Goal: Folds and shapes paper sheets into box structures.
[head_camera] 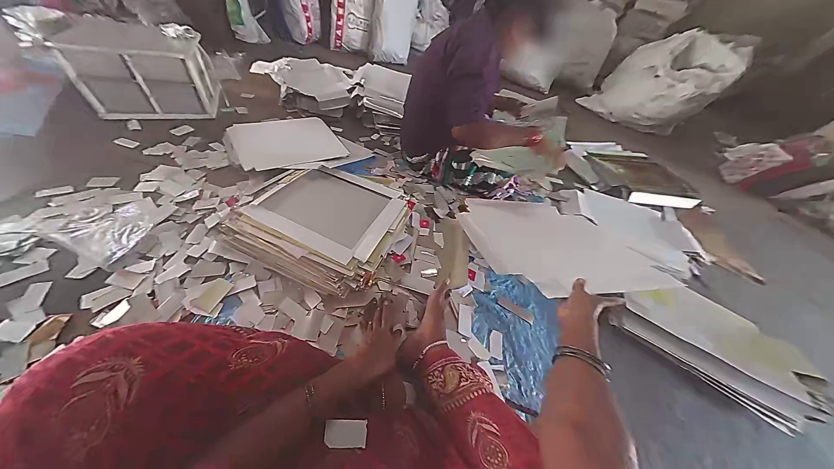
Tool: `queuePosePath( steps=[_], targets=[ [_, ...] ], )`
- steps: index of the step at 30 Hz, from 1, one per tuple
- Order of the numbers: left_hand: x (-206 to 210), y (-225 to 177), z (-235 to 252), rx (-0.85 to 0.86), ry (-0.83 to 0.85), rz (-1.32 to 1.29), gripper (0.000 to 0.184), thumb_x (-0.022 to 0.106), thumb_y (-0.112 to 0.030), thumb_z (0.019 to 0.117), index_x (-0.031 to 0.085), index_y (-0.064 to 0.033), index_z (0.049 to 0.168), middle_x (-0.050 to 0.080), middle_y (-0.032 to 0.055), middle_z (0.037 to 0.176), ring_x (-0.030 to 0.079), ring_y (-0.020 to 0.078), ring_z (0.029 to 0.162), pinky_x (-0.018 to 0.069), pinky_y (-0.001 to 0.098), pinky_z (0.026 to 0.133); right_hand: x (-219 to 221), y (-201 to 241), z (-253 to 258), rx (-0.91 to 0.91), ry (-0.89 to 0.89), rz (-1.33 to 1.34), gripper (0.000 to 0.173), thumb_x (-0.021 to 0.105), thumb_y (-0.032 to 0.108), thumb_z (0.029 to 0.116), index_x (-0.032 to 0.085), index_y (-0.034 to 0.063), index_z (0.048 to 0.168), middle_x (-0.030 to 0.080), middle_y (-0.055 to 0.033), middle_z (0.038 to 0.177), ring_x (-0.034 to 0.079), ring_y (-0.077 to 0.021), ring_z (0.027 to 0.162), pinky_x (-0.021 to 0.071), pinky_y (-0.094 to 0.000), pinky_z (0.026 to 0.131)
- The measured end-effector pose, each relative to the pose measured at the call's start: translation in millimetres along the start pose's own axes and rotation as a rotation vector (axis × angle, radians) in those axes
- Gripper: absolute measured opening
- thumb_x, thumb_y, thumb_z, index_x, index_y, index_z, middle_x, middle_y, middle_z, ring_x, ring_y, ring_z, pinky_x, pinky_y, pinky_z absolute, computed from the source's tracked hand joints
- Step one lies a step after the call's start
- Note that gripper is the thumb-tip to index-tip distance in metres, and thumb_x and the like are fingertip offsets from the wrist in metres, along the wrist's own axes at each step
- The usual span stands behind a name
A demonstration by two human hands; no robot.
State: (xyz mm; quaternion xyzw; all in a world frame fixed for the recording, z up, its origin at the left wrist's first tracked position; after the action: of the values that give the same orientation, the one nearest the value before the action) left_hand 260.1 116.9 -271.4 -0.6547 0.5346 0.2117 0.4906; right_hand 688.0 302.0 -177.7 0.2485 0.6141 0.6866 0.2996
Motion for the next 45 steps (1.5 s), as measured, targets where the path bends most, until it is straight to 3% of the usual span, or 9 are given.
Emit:
queuePosePath(
  steps=[4, 8, 16, 18, 20, 27, 31, 38, 45],
  targets=[
    [-2.1, 2.3, -1.6, 0.045, -0.044, -0.009, 0.063, 0.063, -0.038, 0.0965, 0.050, -0.0053, 0.149, -0.008, 0.0336, 0.165, 0.002, 0.0555, 0.152, 0.0228, 0.0680, 0.118, 2.5, -4.3, -0.3, -0.143, 0.100, -0.302, 0.090, 0.066, 0.018, 0.0976, 0.008, -0.0077, 0.160, 0.009, -0.0318, 0.166, 0.012, -0.0370, 0.157, 0.0152, -0.0422, 0.128],
    [-0.5, 2.4, -0.9, 0.042, -0.054, -0.057, 0.062, 0.063, -0.039, 0.0966, 0.052, -0.0050, 0.147, -0.008, 0.0308, 0.166, 0.001, 0.0531, 0.153, 0.0217, 0.0652, 0.120, 27.9, -28.3, -34.5, -0.162, 0.341, -0.520, 0.052, 0.062, 0.013, 0.0990, 0.048, -0.0075, 0.145, 0.043, -0.0329, 0.151, 0.041, -0.0431, 0.142, 0.0351, -0.0531, 0.117],
    [-13.0, 5.4, -2.4, 0.028, 0.047, -0.008, 0.064, 0.064, -0.039, 0.0976, 0.048, -0.0052, 0.150, -0.001, 0.0272, 0.168, 0.012, 0.0507, 0.152, 0.0327, 0.0672, 0.114, 178.6, -24.2, -203.6, -0.324, 1.056, -0.727, 0.034, 0.053, 0.011, 0.1039, 0.061, -0.0039, 0.133, 0.062, -0.0244, 0.134, 0.061, -0.0366, 0.124, 0.0462, -0.0505, 0.108],
    [-37.9, 7.7, -7.4, 0.016, 0.014, 0.003, 0.054, 0.058, -0.037, 0.1020, 0.052, -0.0033, 0.144, 0.038, 0.0262, 0.156, 0.049, 0.0466, 0.135, 0.0457, 0.0662, 0.102, 197.3, -30.2, -240.7, -0.340, 1.066, -0.809, 0.041, 0.061, 0.016, 0.0997, 0.060, 0.0016, 0.138, 0.054, -0.0249, 0.145, 0.050, -0.0423, 0.136, 0.0377, -0.0563, 0.114],
    [-69.3, 14.3, -11.8, -0.023, -0.036, -0.049, 0.044, 0.051, -0.033, 0.1055, 0.057, -0.0068, 0.140, 0.061, 0.0233, 0.135, 0.059, 0.0435, 0.124, 0.0454, 0.0677, 0.099, 201.1, -44.8, -261.2, -0.349, 0.994, -0.918, 0.048, 0.065, 0.025, 0.0962, 0.060, 0.0106, 0.141, 0.045, -0.0242, 0.154, 0.034, -0.0491, 0.145, 0.0262, -0.0653, 0.117],
    [-154.1, 74.4, 23.1, -0.190, -0.476, -0.126, 0.047, 0.057, -0.028, 0.1018, 0.055, -0.0121, 0.146, 0.047, 0.0164, 0.154, 0.048, 0.0378, 0.137, 0.0415, 0.0583, 0.109, 185.4, -54.3, -277.2, -0.366, 0.869, -0.810, 0.033, 0.066, 0.019, 0.0939, 0.072, 0.0131, 0.125, 0.054, -0.0197, 0.148, 0.027, -0.0502, 0.148, 0.0186, -0.0690, 0.119],
    [-180.3, 79.1, 40.6, -0.289, -0.498, -0.028, 0.045, 0.057, -0.030, 0.1018, 0.056, -0.0145, 0.144, 0.063, 0.0189, 0.135, 0.058, 0.0411, 0.125, 0.0448, 0.0653, 0.101, 178.5, -51.3, -274.0, -0.328, 0.868, -0.756, 0.029, 0.065, 0.019, 0.0943, 0.074, 0.0143, 0.121, 0.060, -0.0171, 0.142, 0.029, -0.0461, 0.149, 0.0202, -0.0659, 0.120],
    [-187.8, 96.6, 81.8, -0.328, -0.429, -0.003, 0.065, 0.066, -0.037, 0.0965, 0.045, -0.0087, 0.152, 0.044, 0.0287, 0.151, 0.043, 0.0525, 0.136, 0.0398, 0.0719, 0.101, 175.1, -51.5, -274.6, -0.272, 0.812, -0.694, 0.027, 0.069, 0.019, 0.0913, 0.075, 0.0130, 0.117, 0.037, -0.0307, 0.156, 0.023, -0.0494, 0.150, 0.0217, -0.0662, 0.120],
    [-172.8, 92.6, 57.4, -0.218, -0.403, -0.048, 0.085, 0.073, -0.049, 0.0911, 0.037, -0.0112, 0.158, 0.036, 0.0277, 0.158, 0.039, 0.0522, 0.140, 0.0359, 0.0715, 0.106, 178.3, -51.9, -279.2, -0.364, 0.794, -0.728, 0.025, 0.072, 0.018, 0.0891, 0.076, 0.0126, 0.113, 0.042, -0.0353, 0.149, 0.028, -0.0560, 0.145, 0.0249, -0.0723, 0.115]
  ],
)
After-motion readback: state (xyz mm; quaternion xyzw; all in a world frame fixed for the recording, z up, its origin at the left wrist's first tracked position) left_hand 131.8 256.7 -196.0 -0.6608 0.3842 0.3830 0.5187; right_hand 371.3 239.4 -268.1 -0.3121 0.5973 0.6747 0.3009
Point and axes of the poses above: each hand's wrist, its own z-axis towards the middle knuckle, its own x-axis out of the palm, y = z × x, the point moved 9 cm from there along z, towards the middle knuckle
